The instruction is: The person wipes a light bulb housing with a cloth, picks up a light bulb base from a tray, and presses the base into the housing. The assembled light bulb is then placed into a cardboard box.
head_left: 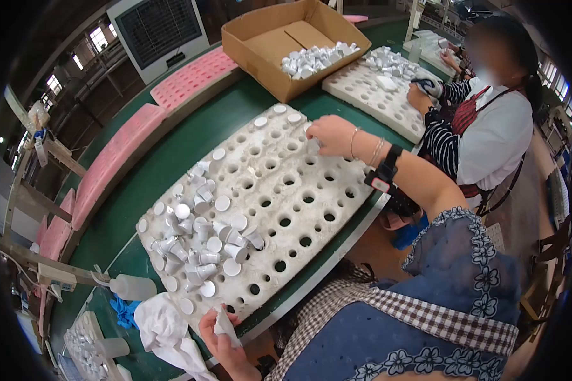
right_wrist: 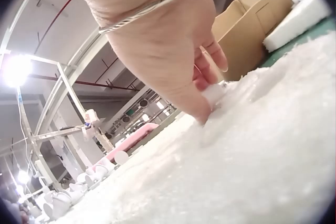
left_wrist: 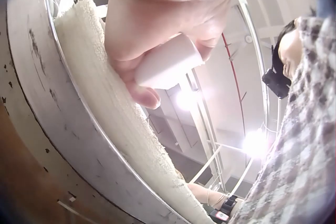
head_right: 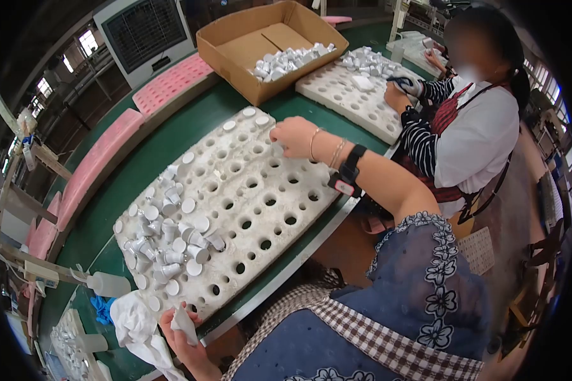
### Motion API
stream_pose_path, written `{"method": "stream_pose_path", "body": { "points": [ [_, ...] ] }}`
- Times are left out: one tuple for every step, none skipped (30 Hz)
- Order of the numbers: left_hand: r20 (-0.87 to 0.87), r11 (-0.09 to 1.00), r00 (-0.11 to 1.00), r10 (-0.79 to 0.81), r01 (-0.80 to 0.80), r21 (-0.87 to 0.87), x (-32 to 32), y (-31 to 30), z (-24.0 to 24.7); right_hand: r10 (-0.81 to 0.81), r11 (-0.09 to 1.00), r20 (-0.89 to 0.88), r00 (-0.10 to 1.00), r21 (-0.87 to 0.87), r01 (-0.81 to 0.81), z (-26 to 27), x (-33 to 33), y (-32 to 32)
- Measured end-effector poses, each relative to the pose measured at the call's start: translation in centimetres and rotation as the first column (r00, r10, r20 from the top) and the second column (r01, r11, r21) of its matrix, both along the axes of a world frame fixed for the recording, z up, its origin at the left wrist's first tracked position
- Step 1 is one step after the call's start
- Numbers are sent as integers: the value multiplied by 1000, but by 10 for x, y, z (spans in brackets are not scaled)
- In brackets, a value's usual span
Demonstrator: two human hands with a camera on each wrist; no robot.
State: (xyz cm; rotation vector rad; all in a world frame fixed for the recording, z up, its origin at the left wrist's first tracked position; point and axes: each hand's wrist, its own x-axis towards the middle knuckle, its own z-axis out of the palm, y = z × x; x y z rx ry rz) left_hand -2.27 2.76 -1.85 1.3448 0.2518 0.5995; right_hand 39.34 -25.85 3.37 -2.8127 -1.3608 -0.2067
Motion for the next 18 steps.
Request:
{"method": "stream_pose_path", "body": {
  "points": [
    [-52,1000,998,23,-23,2,-1,-1,2,12,981,-119,993,192,11,6,-14,2],
    [-106,999,993,49,-49,3,0,-3,3,54,928,-233,971,372,38,10,-33,5],
    [-92,999,994,54,-54,5,3,-4,5,107,878,-379,919,470,91,23,-57,11],
    [-76,988,992,101,-92,121,6,-6,8,178,817,-513,840,552,164,27,-83,21],
    [-57,963,988,146,-129,235,9,-9,10,340,716,-643,686,650,254,9,-102,33],
    [-46,962,988,147,-132,239,15,-13,16,425,721,-795,433,586,370,10,-133,48],
    [-4,898,985,174,-157,410,22,-20,27,446,792,-871,206,492,362,17,-162,62],
    [37,803,981,192,-179,568,29,-26,38,619,704,-707,342,692,159,-4,-181,81],
    [44,801,981,188,-179,571,36,-34,47,713,643,-621,327,764,49,-1,-197,96],
    [44,693,988,150,-137,708,43,-40,56,698,684,-680,224,726,73,-7,-209,112],
    [37,557,993,114,-95,825,48,-44,62,716,654,-607,345,756,-29,-18,-214,127],
    [39,403,991,126,-87,911,54,-44,64,739,611,-549,390,790,-46,-25,-218,137],
    [48,390,991,126,-94,916,56,-43,62,758,566,-488,432,822,-65,-27,-222,144],
    [53,374,981,187,-121,920,56,-40,57,765,556,-474,435,828,-76,-28,-223,148],
    [60,358,967,247,-149,922,58,-36,51,738,603,-508,445,791,-97,-26,-222,152],
    [91,339,945,314,-201,919,59,-31,45,706,652,-545,453,750,-114,-25,-220,155],
    [97,336,943,317,-207,919,57,-29,40,709,650,-541,453,751,-120,-23,-219,155],
    [89,352,934,347,-218,910,55,-28,39,683,688,-582,442,715,-123,-18,-220,152]
  ]
}}
